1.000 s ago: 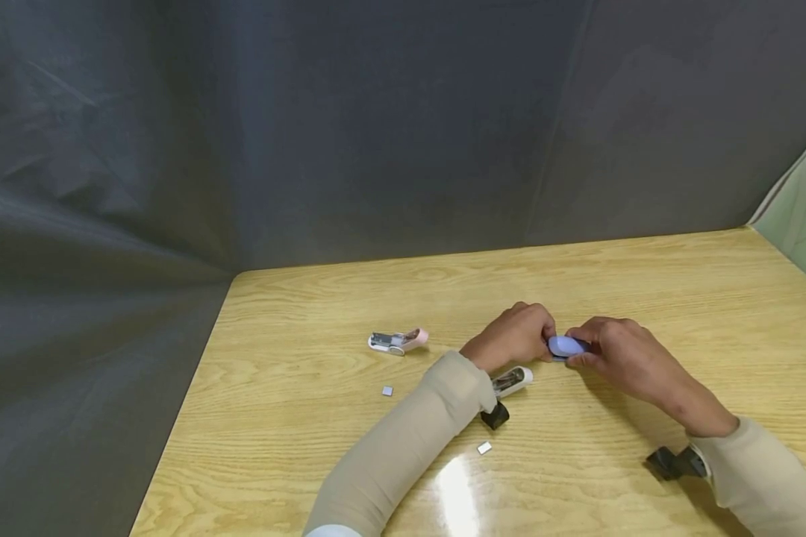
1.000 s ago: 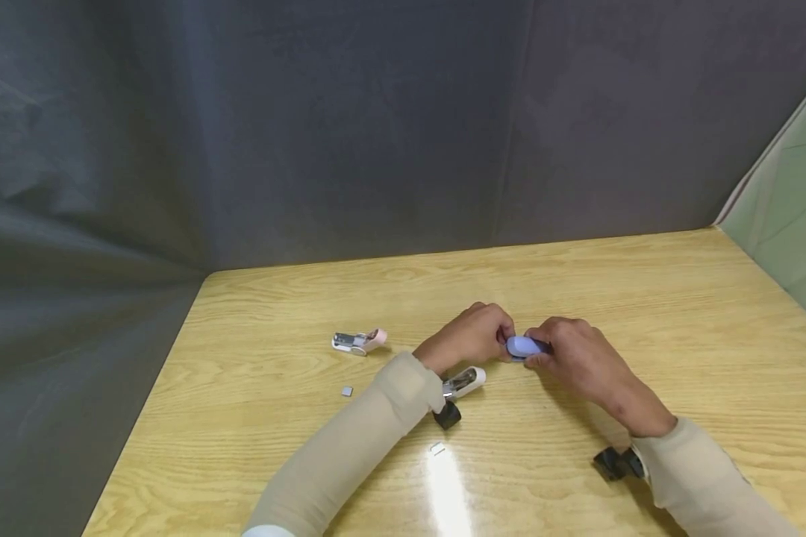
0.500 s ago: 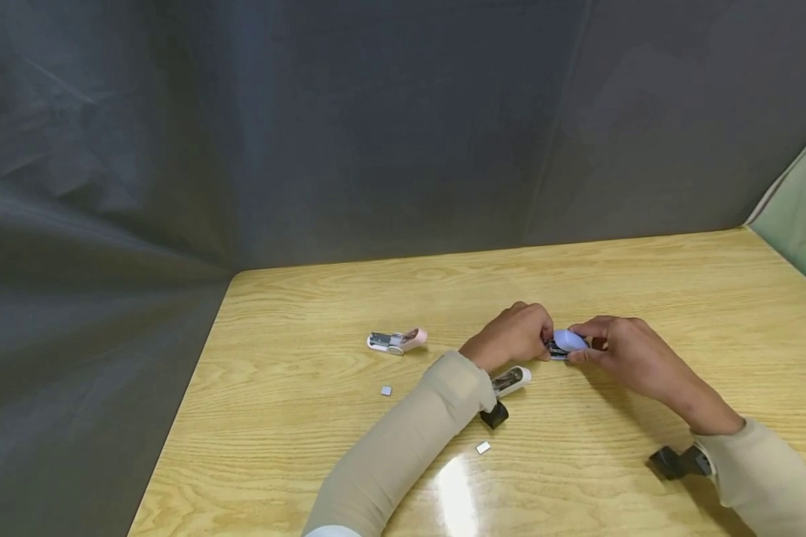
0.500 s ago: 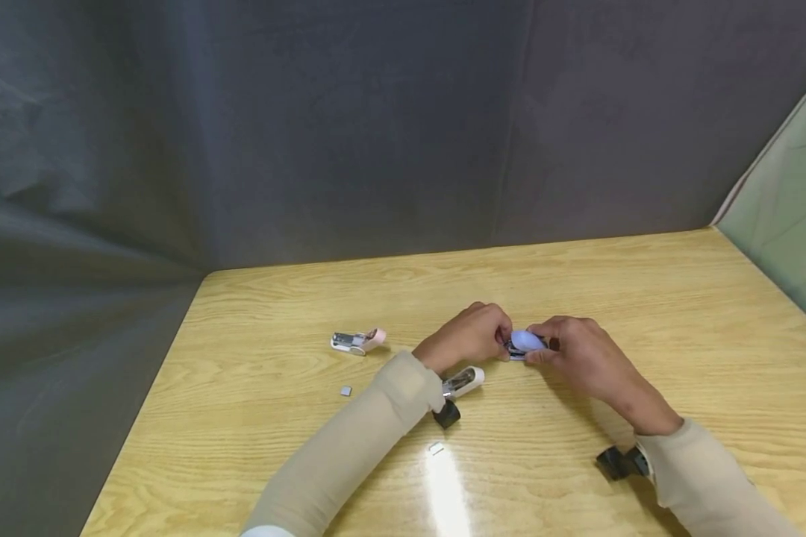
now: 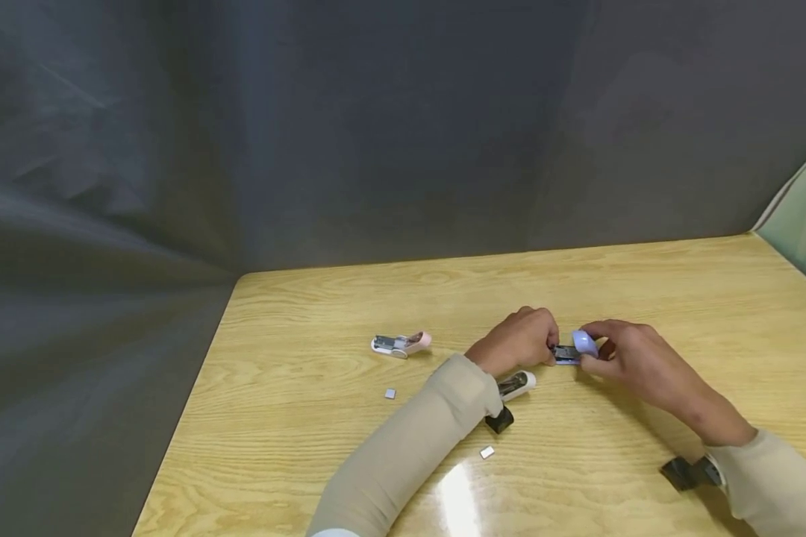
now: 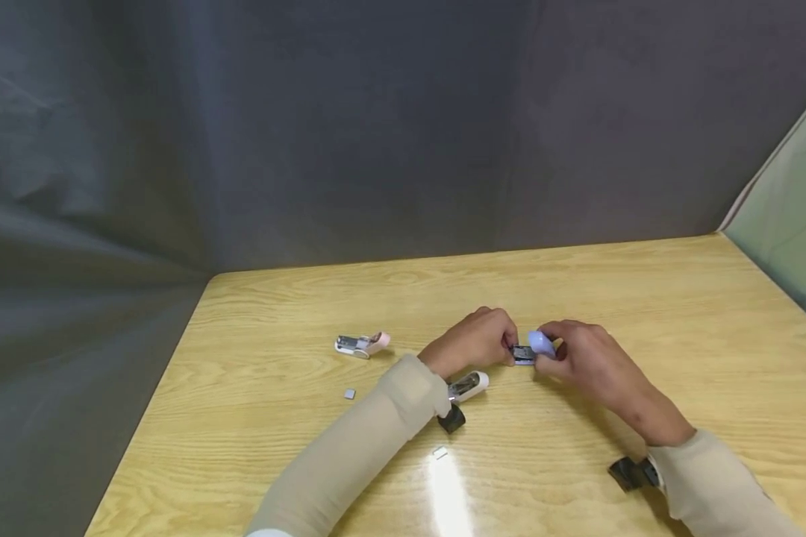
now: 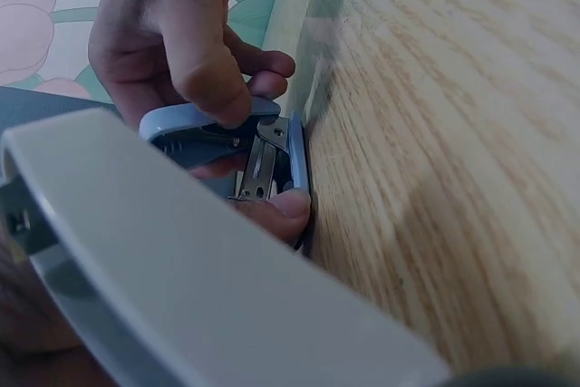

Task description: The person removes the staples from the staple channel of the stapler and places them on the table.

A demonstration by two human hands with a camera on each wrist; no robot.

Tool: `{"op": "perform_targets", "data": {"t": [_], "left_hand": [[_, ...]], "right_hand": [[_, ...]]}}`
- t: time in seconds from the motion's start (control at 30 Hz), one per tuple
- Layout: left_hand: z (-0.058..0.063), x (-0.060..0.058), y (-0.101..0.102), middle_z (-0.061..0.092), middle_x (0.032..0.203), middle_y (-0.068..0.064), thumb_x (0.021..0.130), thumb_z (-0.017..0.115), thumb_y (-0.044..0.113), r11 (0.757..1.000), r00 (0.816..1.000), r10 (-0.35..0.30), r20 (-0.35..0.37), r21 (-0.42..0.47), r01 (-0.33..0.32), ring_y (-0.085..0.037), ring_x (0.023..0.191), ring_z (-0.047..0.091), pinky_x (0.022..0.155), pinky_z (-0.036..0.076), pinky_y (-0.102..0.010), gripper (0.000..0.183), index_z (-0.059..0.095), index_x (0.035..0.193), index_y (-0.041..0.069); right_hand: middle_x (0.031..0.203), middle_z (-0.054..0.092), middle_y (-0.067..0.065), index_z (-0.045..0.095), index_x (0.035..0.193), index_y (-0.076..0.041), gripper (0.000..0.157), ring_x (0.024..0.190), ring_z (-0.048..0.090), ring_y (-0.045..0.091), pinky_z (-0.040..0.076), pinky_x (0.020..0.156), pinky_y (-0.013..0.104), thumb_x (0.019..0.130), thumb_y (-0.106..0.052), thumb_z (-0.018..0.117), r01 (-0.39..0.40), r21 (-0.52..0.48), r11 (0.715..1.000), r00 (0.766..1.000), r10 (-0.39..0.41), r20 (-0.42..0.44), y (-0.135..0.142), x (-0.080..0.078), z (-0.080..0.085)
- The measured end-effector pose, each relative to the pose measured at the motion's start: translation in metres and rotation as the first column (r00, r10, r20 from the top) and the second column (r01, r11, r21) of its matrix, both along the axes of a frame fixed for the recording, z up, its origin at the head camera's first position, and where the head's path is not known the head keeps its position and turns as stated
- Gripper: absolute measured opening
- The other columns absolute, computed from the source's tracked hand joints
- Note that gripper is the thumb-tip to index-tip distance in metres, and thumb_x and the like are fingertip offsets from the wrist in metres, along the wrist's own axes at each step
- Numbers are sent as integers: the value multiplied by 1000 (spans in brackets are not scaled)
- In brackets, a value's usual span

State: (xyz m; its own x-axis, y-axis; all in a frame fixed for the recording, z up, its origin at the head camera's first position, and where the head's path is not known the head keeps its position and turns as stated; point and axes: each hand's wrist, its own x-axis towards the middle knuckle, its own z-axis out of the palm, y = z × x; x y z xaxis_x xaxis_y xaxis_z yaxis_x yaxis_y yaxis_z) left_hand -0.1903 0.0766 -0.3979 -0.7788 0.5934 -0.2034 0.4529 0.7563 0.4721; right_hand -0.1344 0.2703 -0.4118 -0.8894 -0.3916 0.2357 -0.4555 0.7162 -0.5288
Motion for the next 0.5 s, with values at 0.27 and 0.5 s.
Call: {"op": "perform_targets", "data": {"t": [0.27,0.5], "left_hand": [[0,1,1,38,60,6,89,83,15,1000,1000,3,13,-12,-3,-8,56,34,55,32,-22,36,56,66,16],[-1,1,0,35,61,6,90,83,17,1000,1000,-1,25,-7,1,-9,56,32,55,32,-23,41,50,66,16]], "right_hand": [[90,72,8,68,105,4,21,69,68,11,54,55,26,86,0,77,32,-38,999,997,-29,70,-1,0,1],[92,69,9,63,113,7,28,73,69,14,54,56,27,89,1,75,58,-48,997,995,-54,79,-2,2,0]]}}
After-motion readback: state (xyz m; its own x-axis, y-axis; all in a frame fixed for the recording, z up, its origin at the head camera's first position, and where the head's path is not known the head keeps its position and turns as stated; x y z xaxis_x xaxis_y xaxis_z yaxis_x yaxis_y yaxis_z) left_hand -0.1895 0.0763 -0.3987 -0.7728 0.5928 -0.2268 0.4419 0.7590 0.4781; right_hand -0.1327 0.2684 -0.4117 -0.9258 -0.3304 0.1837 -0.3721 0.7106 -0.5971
